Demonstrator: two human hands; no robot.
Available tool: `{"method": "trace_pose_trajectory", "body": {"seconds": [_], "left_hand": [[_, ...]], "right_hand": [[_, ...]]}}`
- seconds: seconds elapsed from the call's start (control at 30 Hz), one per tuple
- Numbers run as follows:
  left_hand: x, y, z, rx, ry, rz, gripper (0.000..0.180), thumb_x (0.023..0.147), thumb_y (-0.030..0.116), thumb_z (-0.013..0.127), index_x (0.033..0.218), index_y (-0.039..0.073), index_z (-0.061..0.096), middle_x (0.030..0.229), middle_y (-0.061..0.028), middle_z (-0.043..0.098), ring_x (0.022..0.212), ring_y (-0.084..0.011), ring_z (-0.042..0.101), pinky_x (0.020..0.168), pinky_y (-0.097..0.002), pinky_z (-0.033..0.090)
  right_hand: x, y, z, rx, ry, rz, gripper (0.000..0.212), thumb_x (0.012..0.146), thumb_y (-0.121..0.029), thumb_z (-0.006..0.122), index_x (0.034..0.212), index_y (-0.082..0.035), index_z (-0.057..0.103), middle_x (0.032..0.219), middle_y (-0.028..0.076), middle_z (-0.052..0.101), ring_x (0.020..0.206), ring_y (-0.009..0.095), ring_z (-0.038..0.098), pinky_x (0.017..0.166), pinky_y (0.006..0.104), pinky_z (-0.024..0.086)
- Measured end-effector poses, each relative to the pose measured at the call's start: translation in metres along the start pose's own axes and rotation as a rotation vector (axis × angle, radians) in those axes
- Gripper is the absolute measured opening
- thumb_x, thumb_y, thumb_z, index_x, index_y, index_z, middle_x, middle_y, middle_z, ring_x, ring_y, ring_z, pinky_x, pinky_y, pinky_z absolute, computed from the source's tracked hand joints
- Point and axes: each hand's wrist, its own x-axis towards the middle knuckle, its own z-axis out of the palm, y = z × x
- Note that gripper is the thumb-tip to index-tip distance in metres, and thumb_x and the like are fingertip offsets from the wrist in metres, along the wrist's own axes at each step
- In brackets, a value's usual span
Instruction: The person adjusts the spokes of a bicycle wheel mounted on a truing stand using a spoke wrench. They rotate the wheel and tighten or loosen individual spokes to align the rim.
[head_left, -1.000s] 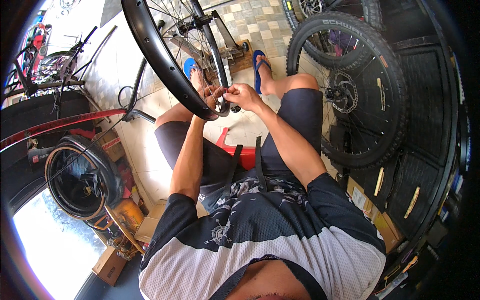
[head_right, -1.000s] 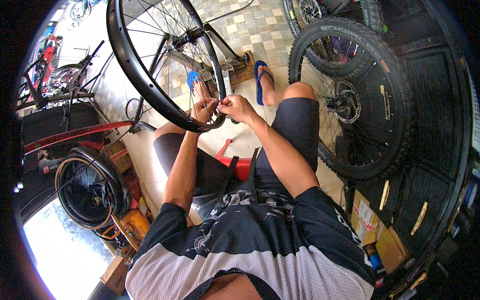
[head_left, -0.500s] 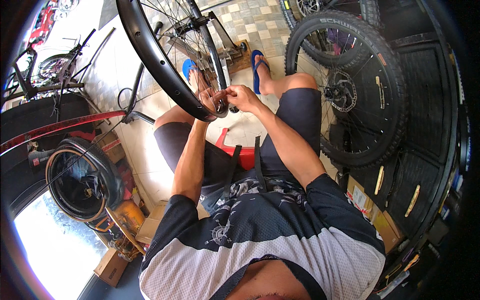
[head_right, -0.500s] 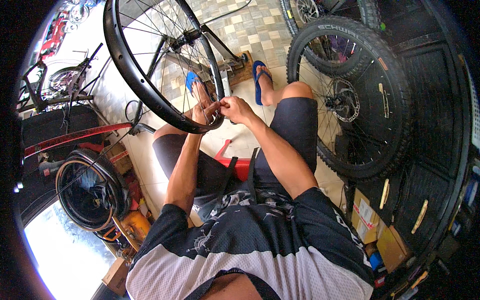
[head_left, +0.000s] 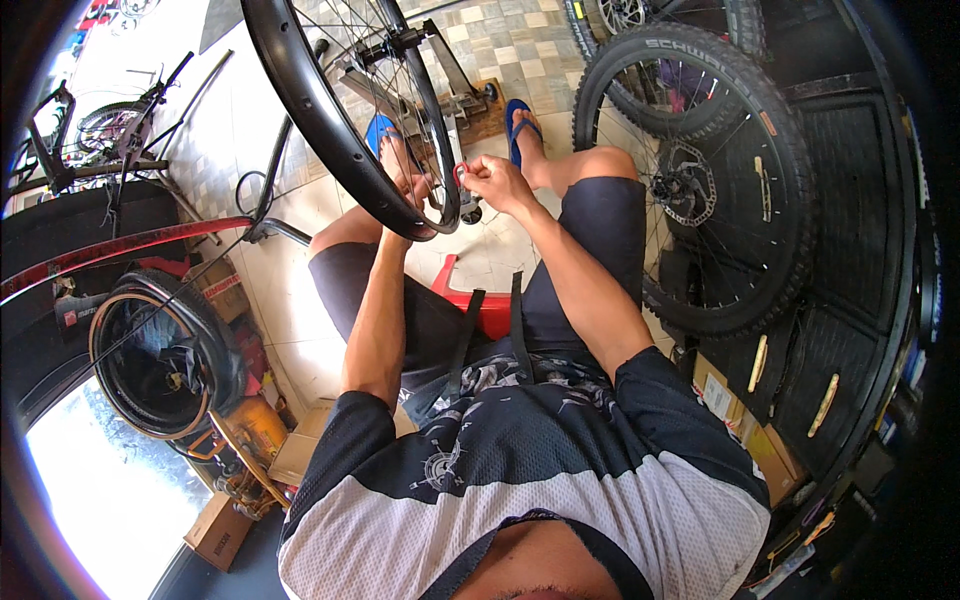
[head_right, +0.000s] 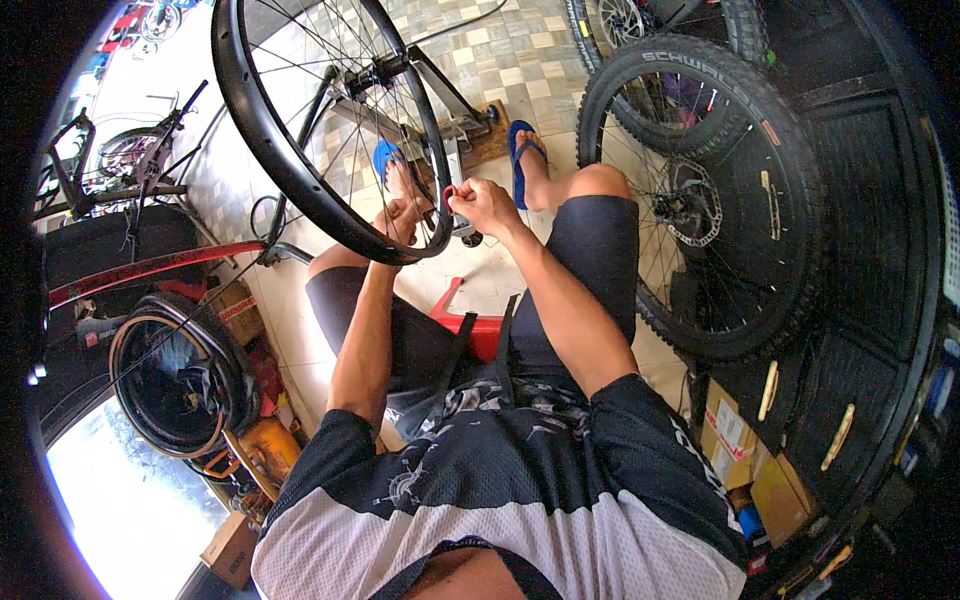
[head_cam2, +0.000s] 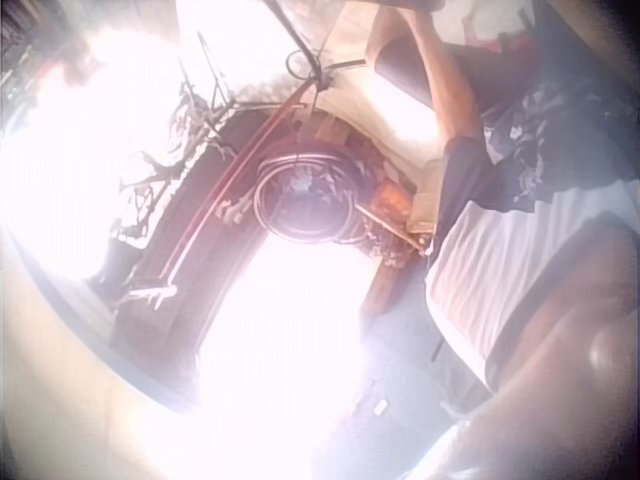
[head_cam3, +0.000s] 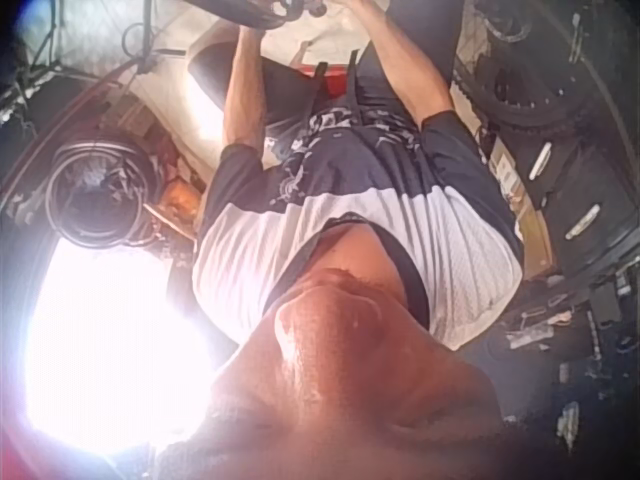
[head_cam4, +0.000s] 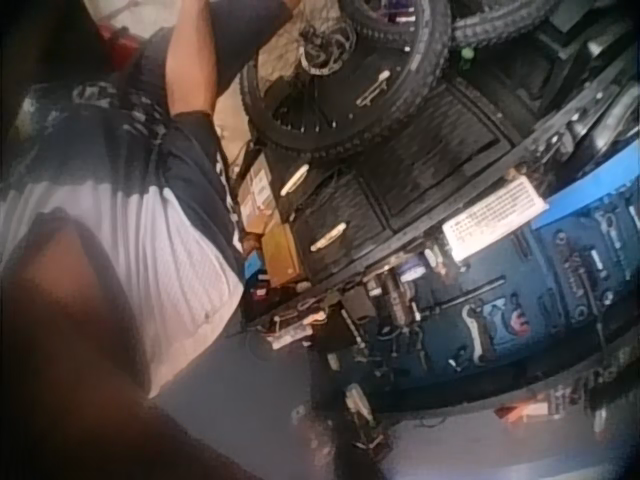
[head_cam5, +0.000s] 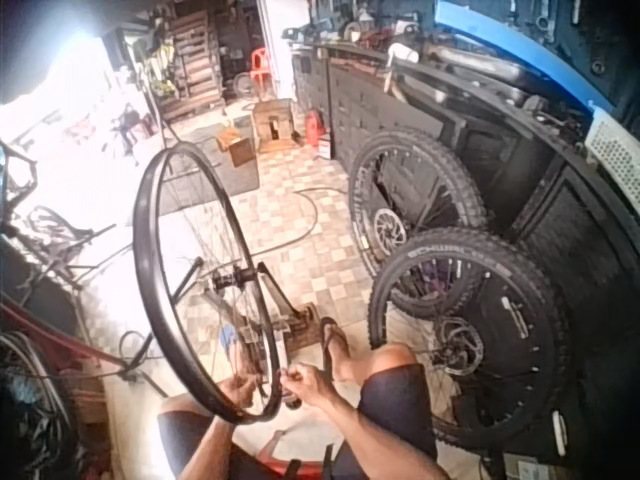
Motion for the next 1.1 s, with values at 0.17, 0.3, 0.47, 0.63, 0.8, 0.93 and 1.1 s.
{"method": "trace_pose_trajectory", "body": {"seconds": [0.17,0.3,0.47,0.63,0.8,0.93,1.1], "left_hand": [[-0.001,0.0,0.011,-0.037,-0.024,0.049,0.027,0.094,0.033,0.074,0.096,0.008,0.066,0.069,0.0025,0.064,0.045,-0.003,0.045,0.04,-0.0217,0.03],[0.0,0.008,0.008,0.03,-0.081,0.093,0.028,0.097,0.035,0.07,0.101,0.008,0.07,0.069,0.0043,0.062,0.047,-0.0029,0.046,0.042,-0.0212,0.031],[-0.008,0.024,0.002,0.075,-0.204,-0.088,0.035,0.096,0.041,0.07,0.102,0.007,0.073,0.068,0.0059,0.058,0.052,-0.0039,0.048,0.046,-0.0218,0.032],[-0.009,0.033,0.001,0.15,-0.24,0.016,0.035,0.092,0.041,0.075,0.091,0.006,0.07,0.067,0.0033,0.06,0.053,-0.0051,0.049,0.047,-0.0226,0.034],[-0.006,0.025,0.011,0.114,-0.181,0.125,0.034,0.09,0.036,0.079,0.079,0.007,0.065,0.063,0.0018,0.059,0.051,-0.005,0.048,0.046,-0.0225,0.033],[-0.012,0.027,0.024,0.132,-0.049,0.219,0.034,0.089,0.031,0.08,0.073,0.007,0.062,0.058,0.002,0.057,0.047,-0.0049,0.045,0.043,-0.0227,0.031],[-0.02,0.035,0.027,0.072,-0.021,0.178,0.041,0.091,0.037,0.077,0.066,0.008,0.061,0.055,0.0027,0.056,0.044,-0.0053,0.046,0.042,-0.0236,0.032]], "right_hand": [[-0.007,-0.003,0.01,0.108,-0.107,-0.001,0.028,0.089,-0.025,0.073,0.097,0.002,0.068,0.085,0.009,0.075,0.075,0.011,0.068,0.068,0.0268,0.051],[-0.015,-0.017,0.011,0.081,-0.131,-0.045,0.029,0.088,-0.026,0.074,0.096,0.001,0.068,0.084,0.009,0.074,0.074,0.013,0.068,0.068,0.0291,0.052],[-0.023,-0.029,0.007,-0.047,-0.12,-0.147,0.03,0.086,-0.028,0.075,0.097,-0.001,0.068,0.083,0.01,0.073,0.074,0.016,0.068,0.069,0.0314,0.052],[-0.018,-0.023,0.008,0.04,-0.153,-0.137,0.033,0.085,-0.033,0.073,0.096,-0.003,0.068,0.082,0.012,0.073,0.074,0.025,0.07,0.07,0.0382,0.053],[-0.011,-0.004,0.015,0.149,-0.164,-0.093,0.028,0.085,-0.027,0.071,0.098,-0.002,0.068,0.08,0.011,0.073,0.073,0.023,0.069,0.069,0.036,0.052],[-0.003,0.006,0.022,0.168,-0.179,-0.127,0.023,0.089,-0.012,0.065,0.106,0.003,0.067,0.088,0.009,0.074,0.078,0.013,0.067,0.072,0.0285,0.052],[-0.007,0.0,0.023,0.302,-0.193,-0.053,0.023,0.087,-0.016,0.066,0.102,0.001,0.067,0.082,0.006,0.073,0.07,0.012,0.064,0.065,0.0281,0.049]]}}
